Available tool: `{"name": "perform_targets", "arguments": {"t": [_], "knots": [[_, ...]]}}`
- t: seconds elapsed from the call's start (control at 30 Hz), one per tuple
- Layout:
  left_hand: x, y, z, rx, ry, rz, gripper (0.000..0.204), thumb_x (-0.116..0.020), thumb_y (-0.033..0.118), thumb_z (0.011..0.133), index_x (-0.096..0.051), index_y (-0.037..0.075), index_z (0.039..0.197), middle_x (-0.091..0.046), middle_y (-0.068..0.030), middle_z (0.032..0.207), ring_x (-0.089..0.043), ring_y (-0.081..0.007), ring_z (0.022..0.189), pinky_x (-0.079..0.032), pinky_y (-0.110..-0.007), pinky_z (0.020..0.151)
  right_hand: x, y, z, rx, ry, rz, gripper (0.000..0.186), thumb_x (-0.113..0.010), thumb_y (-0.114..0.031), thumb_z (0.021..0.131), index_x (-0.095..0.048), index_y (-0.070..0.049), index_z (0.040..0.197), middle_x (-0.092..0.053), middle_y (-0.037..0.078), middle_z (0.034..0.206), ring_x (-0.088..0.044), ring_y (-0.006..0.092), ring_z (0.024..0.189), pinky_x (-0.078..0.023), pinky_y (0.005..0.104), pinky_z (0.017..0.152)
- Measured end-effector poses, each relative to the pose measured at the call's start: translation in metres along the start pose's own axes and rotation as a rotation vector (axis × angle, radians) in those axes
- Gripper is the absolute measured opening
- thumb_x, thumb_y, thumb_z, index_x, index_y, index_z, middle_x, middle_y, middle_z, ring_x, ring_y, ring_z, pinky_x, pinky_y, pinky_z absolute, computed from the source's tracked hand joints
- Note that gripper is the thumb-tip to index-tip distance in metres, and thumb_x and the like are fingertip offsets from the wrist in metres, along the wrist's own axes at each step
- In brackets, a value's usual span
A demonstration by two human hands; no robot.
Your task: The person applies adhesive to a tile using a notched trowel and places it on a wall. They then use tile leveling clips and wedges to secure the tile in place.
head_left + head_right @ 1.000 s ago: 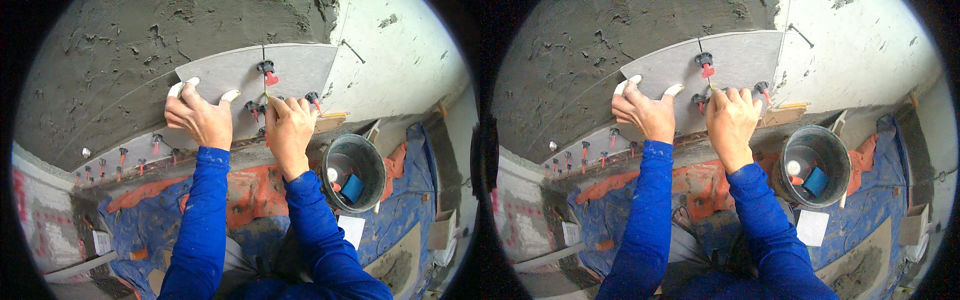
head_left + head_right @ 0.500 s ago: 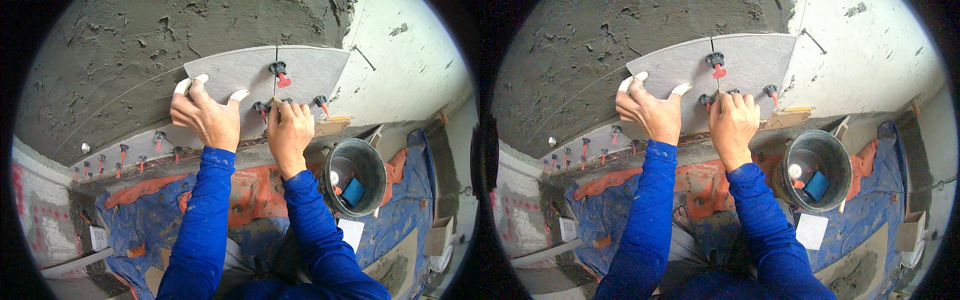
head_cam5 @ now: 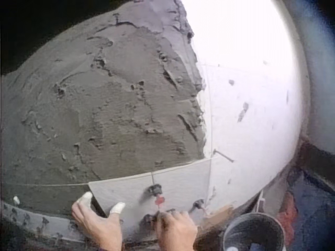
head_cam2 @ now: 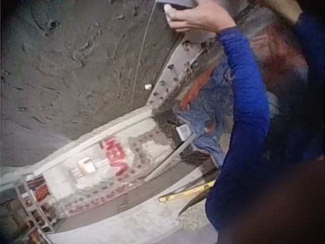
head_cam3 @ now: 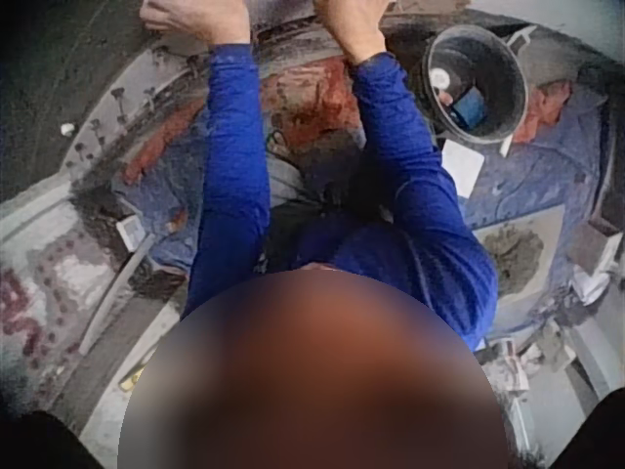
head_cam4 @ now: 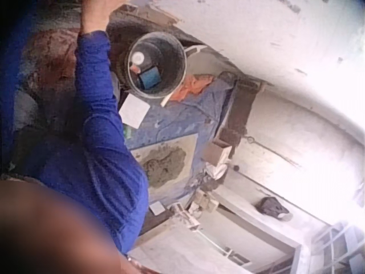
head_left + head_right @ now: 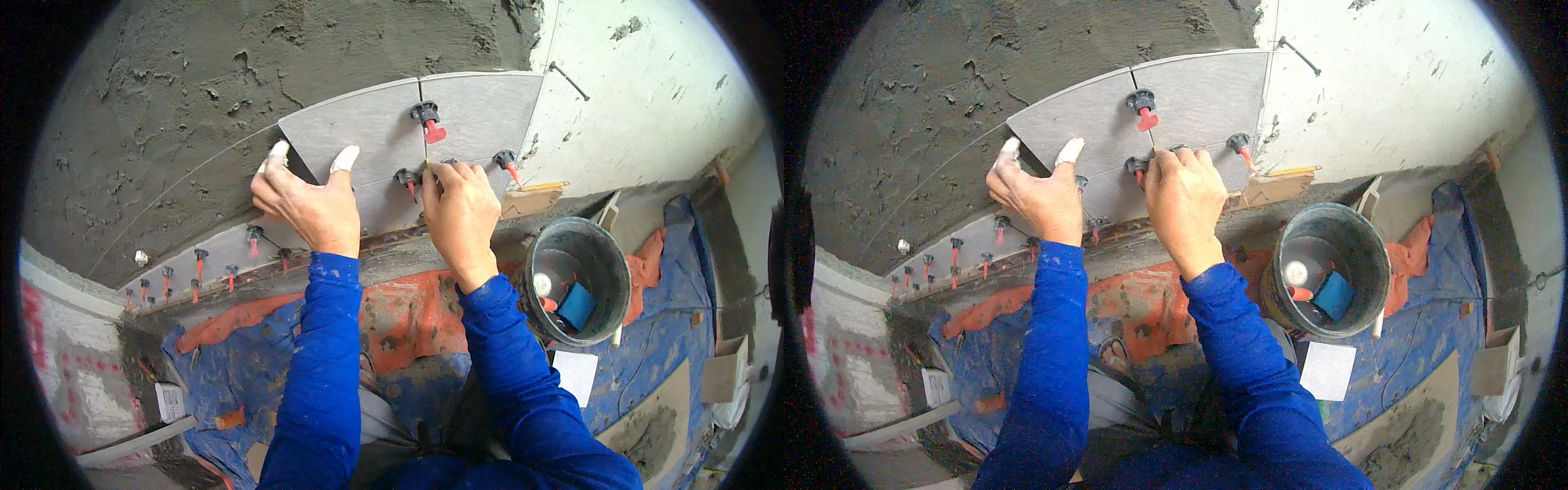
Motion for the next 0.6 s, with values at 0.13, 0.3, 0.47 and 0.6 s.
{"name": "perform_targets", "arguments": {"t": [0.13,0.3,0.47,0.6], "knots": [[-0.001,-0.003,0.000,0.001,-0.010,0.035,0.082,-0.101,0.038,0.061,-0.063,0.005,0.126,-0.056,-0.0176,0.123,-0.050,-0.0400,0.120,-0.040,-0.056,0.103,-0.003,0.000,-0.001,0.007,-0.006,0.017,0.014,-0.075,-0.018,0.089,-0.080,-0.007,0.097,-0.068,0.008,0.081,-0.065,0.0288,0.081,-0.053,0.0413,0.072],[0.001,0.002,0.001,-0.051,0.004,0.053,0.080,-0.101,0.038,0.062,-0.064,0.004,0.124,-0.058,-0.0172,0.123,-0.051,-0.0400,0.119,-0.041,-0.055,0.102,-0.005,0.002,-0.003,-0.016,0.011,0.063,0.013,-0.075,-0.017,0.089,-0.080,-0.007,0.096,-0.068,0.008,0.081,-0.065,0.0293,0.080,-0.053,0.0418,0.070],[0.003,0.006,0.001,-0.082,0.009,0.045,0.078,-0.100,0.038,0.064,-0.063,0.003,0.124,-0.058,-0.0174,0.123,-0.051,-0.0400,0.120,-0.041,-0.055,0.102,-0.006,0.002,-0.002,-0.027,-0.028,0.043,0.014,-0.075,-0.018,0.089,-0.080,-0.007,0.096,-0.069,0.008,0.082,-0.065,0.0292,0.080,-0.053,0.0421,0.070],[0.002,0.003,0.001,-0.059,-0.018,0.030,0.076,-0.099,0.036,0.067,-0.063,0.003,0.124,-0.057,-0.0180,0.123,-0.051,-0.0403,0.121,-0.041,-0.055,0.103,0.006,0.001,0.002,-0.005,-0.037,0.002,0.019,-0.076,-0.024,0.090,-0.080,-0.007,0.097,-0.071,0.009,0.083,-0.067,0.0290,0.082,-0.054,0.0416,0.072]]}}
Point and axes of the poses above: each hand's wrist, its own z-axis towards the middle knuckle, its own x-axis out of the back of the hand, y = z × x, the point moved 10 cm from there along z, towards the middle knuckle
